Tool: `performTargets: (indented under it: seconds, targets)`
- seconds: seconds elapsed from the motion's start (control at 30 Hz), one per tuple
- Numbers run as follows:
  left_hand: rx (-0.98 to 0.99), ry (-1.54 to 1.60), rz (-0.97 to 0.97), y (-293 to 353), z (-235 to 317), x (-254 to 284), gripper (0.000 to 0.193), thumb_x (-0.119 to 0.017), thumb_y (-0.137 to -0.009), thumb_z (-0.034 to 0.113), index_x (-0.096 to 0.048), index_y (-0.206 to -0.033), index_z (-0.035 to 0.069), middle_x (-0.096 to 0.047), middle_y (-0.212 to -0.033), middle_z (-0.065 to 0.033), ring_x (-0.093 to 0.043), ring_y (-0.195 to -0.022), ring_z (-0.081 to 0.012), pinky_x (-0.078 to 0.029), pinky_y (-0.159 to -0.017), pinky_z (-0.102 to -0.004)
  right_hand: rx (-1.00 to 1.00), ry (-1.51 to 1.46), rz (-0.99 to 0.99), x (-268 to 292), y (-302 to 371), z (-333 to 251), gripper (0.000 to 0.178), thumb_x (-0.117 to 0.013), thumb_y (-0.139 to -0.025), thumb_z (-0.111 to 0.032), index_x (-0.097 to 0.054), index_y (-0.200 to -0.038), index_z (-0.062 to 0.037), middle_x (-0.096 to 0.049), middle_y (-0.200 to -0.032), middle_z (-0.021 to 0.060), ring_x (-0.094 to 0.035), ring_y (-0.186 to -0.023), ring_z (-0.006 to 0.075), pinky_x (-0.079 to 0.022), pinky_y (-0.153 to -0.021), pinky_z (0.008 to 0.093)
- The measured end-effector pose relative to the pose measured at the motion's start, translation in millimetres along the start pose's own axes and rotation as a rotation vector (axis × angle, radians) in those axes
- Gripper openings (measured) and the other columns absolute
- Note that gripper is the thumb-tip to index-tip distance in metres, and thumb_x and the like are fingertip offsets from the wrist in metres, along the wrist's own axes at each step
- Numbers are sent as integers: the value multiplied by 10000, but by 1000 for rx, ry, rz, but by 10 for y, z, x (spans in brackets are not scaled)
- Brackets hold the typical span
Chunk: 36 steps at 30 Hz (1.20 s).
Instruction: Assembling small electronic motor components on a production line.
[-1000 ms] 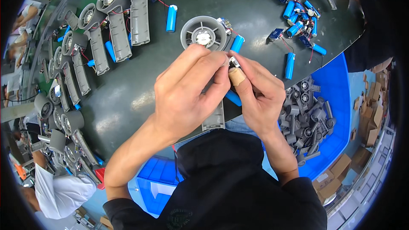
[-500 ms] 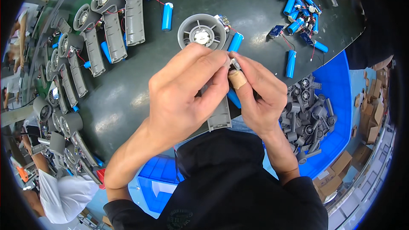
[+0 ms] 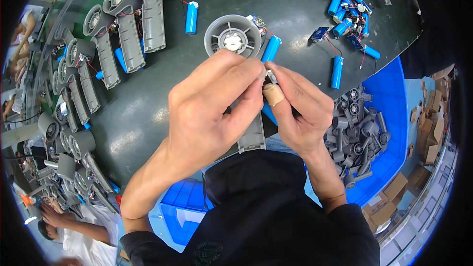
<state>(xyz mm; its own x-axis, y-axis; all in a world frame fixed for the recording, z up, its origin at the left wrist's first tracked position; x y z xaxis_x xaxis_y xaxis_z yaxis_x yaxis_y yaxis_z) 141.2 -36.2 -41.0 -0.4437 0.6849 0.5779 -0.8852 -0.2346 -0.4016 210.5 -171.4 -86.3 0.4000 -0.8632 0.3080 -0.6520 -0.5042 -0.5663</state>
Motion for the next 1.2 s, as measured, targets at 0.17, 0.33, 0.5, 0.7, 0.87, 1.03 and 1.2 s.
performTargets:
  seconds: [0.17, 0.33, 0.5, 0.7, 0.87, 1.03, 1.2]
  targets:
    - [-4, -4, -5, -14, 15, -8, 159, -680, -785, -110, -682, -933, -53, -651, -847, -91, -597, -670, -128, -479, -594, -240, -62, -13, -44, 18, 3, -6, 274, -660, -841, 70, -696, -1110, 100, -721, -1032, 238, -730, -898, 270, -568, -796, 314]
    - [0, 3, -24, -14, 27, -17, 161, -680, -784, -112, -680, -934, -55, -654, -851, -96, -607, -678, -136, -489, -605, -242, 22, 5, 14, 12, 8, 33, 301, -733, -809, 30, -710, -1108, 58, -731, -1004, 187, -735, -817, 260, -583, -695, 314]
    - [36, 30, 20, -37, 34, -23, 156, -693, -787, -110, -676, -933, -60, -654, -842, -100, -624, -690, -146, -512, -624, -253, -65, -86, 40, 18, -6, 32, 309, -725, -818, 30, -705, -1124, 60, -734, -1007, 190, -738, -852, 259, -577, -753, 314]
    - [-62, -76, 52, 1, 73, -7, 151, -707, -792, -99, -676, -935, -59, -655, -839, -103, -632, -678, -152, -517, -606, -253, -166, -160, 27, -8, 66, 18, 318, -643, -844, 105, -682, -1159, 98, -725, -1043, 199, -691, -902, 172, -527, -764, 245]
    - [-69, -87, 27, -1, 59, -20, 148, -704, -796, -98, -676, -937, -63, -653, -837, -97, -633, -673, -143, -516, -592, -247, -183, -199, 14, 8, 54, 47, 285, -675, -866, 57, -698, -1149, 49, -740, -1044, 181, -738, -896, 233, -569, -774, 300]
    - [-68, -106, 11, -1, 56, -35, 160, -704, -795, -99, -676, -948, -63, -654, -842, -95, -636, -671, -139, -516, -587, -243, -153, -180, 19, -8, 29, 34, 277, -652, -876, 83, -694, -1150, 65, -736, -1042, 178, -721, -906, 209, -550, -795, 280]
    - [-41, -87, 65, 5, 70, -71, 172, -699, -792, -105, -673, -958, -68, -653, -835, -99, -630, -666, -137, -515, -594, -246, -144, -144, 10, 2, 22, 26, 274, -648, -875, 97, -690, -1146, 86, -732, -1052, 189, -710, -931, 202, -536, -829, 277]
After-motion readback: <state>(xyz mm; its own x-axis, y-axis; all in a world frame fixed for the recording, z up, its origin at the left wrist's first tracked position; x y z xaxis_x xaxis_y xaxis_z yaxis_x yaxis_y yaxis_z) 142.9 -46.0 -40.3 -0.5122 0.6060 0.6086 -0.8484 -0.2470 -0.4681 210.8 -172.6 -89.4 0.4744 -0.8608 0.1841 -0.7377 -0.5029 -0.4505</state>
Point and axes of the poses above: each hand's wrist, its own y-axis away from the middle knuckle, its own x-axis out of the back of the hand, z = x × y, the point moved 4 cm from there along -y, towards the middle knuckle
